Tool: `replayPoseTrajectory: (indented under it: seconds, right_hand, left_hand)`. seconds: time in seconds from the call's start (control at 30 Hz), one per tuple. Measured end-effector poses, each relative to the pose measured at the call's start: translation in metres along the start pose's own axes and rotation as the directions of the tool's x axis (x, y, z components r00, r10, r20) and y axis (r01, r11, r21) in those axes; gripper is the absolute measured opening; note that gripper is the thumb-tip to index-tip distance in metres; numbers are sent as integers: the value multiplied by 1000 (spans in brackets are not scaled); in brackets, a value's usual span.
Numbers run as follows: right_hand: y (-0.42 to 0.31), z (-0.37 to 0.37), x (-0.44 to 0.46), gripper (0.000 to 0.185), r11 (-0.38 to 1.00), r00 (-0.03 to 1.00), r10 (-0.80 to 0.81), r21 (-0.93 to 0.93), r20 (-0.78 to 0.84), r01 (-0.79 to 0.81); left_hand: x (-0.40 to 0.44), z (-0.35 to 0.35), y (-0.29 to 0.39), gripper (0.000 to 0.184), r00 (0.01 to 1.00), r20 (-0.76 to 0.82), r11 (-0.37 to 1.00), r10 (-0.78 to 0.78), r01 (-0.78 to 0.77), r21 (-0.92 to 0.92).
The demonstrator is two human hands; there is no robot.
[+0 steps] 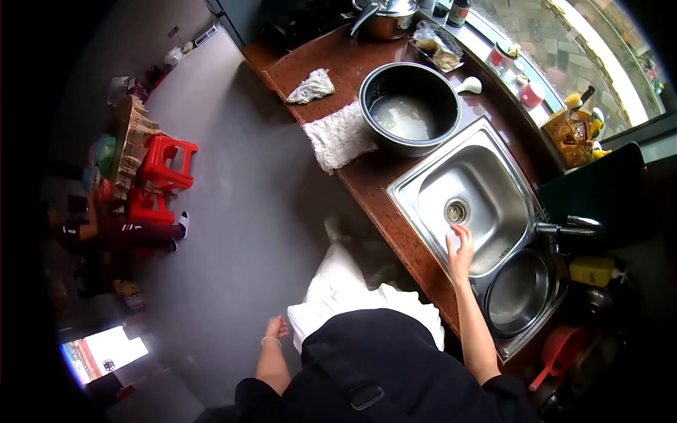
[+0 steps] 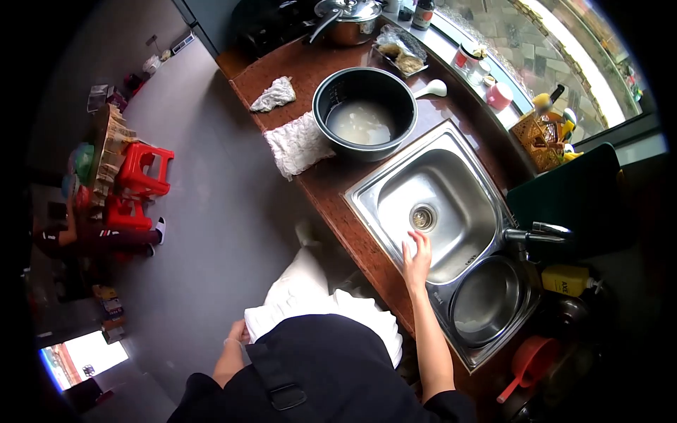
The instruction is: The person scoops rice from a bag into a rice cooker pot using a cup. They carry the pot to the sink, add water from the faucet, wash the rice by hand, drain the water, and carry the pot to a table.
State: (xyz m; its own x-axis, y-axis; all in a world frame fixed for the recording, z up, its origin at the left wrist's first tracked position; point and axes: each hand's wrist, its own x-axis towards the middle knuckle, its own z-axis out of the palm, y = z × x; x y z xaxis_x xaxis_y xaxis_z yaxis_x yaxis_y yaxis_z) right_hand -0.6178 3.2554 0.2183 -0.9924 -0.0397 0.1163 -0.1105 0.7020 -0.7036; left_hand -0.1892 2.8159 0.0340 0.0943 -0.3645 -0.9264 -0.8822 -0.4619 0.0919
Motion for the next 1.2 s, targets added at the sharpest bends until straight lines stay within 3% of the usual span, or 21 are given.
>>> replayPoseTrajectory:
  seconds: [0.07,0.17,0.23,0.27,0.33,0.37,0.4,0.47,0.5,0.57,0.6,0.63,0.7,0.73,0.77,0.8,0.87,0.93,1.0,1.07,1.2]
  right_hand:
    - [-41,3,36,21,957,989,141,249,39,-146]
    - [-63,21,81,22,889,979,203,417,16,-191]
    - [-78,28,103,21,837,977,212,512,20,-192]
    - [-83,24,113,22,750,965,236,610,115,-257]
    - [-75,23,124,26,510,914,306,764,268,-395]
    - [-26,37,122,26,813,876,436,328,206,-481]
    - [-63,32,123,22,738,821,564,-501,90,-452]
    - [-21,51,98,11,685,992,122,-721,-30,-106]
    - [-30,57,98,23,709,941,329,-639,-77,-300]
    - [-67,62,92,41,724,904,380,-546,-194,-422]
    - [-85,65,89,49,724,874,412,-490,-257,-485]
    - [-86,69,83,65,733,853,477,-440,-212,-519]
    - [-93,73,78,51,820,855,467,-252,-227,-515]
    - [-100,71,79,46,843,848,485,-141,-214,-519]
    - [-108,72,81,34,873,863,397,-163,-312,-461]
    - [-114,68,86,32,867,833,473,-16,-287,-498]
    - [-116,62,100,28,797,781,593,278,-195,-536]
    - [-110,63,117,25,776,809,560,456,-179,-436]
    - [-114,57,143,25,685,806,585,587,-91,-431]
    - [-106,60,165,27,689,832,543,625,-111,-367]
    - [-109,52,200,32,662,832,547,657,-97,-359]
  left_hand:
    - [1,13,38,27,985,-53,984,165,-168,-58]
    - [16,25,113,30,939,13,939,343,-343,26]
    - [14,28,176,31,932,53,927,360,-363,96]
    - [7,30,211,31,927,75,917,368,-375,135]
    - [0,26,268,22,890,-49,888,453,-446,116]
    - [16,18,290,20,864,-80,864,497,-484,142]
    - [30,12,315,18,835,-106,838,540,-520,166]
    - [42,1,368,16,841,-185,861,508,-492,129]
    - [41,-6,395,13,817,-159,823,555,-510,251]
    - [16,-10,445,16,647,-19,611,762,-709,352]
    - [6,-7,467,18,527,10,502,850,-815,290]
    - [-7,1,488,20,397,36,380,917,-899,217]
    - [-102,27,537,23,399,62,366,915,-884,289]
    - [-128,41,555,24,361,76,312,930,-881,357]
    - [-149,56,571,25,319,87,257,944,-871,418]
    - [-166,73,582,27,276,92,201,957,-856,476]
    - [-197,113,594,30,215,125,167,969,-936,311]
    - [-232,152,590,31,136,256,136,957,-991,20]
    - [-277,186,581,30,190,419,238,888,-969,-63]
    - [-296,215,576,26,162,517,252,840,-962,-109]
    - [-311,251,575,26,217,583,388,783,-903,-184]
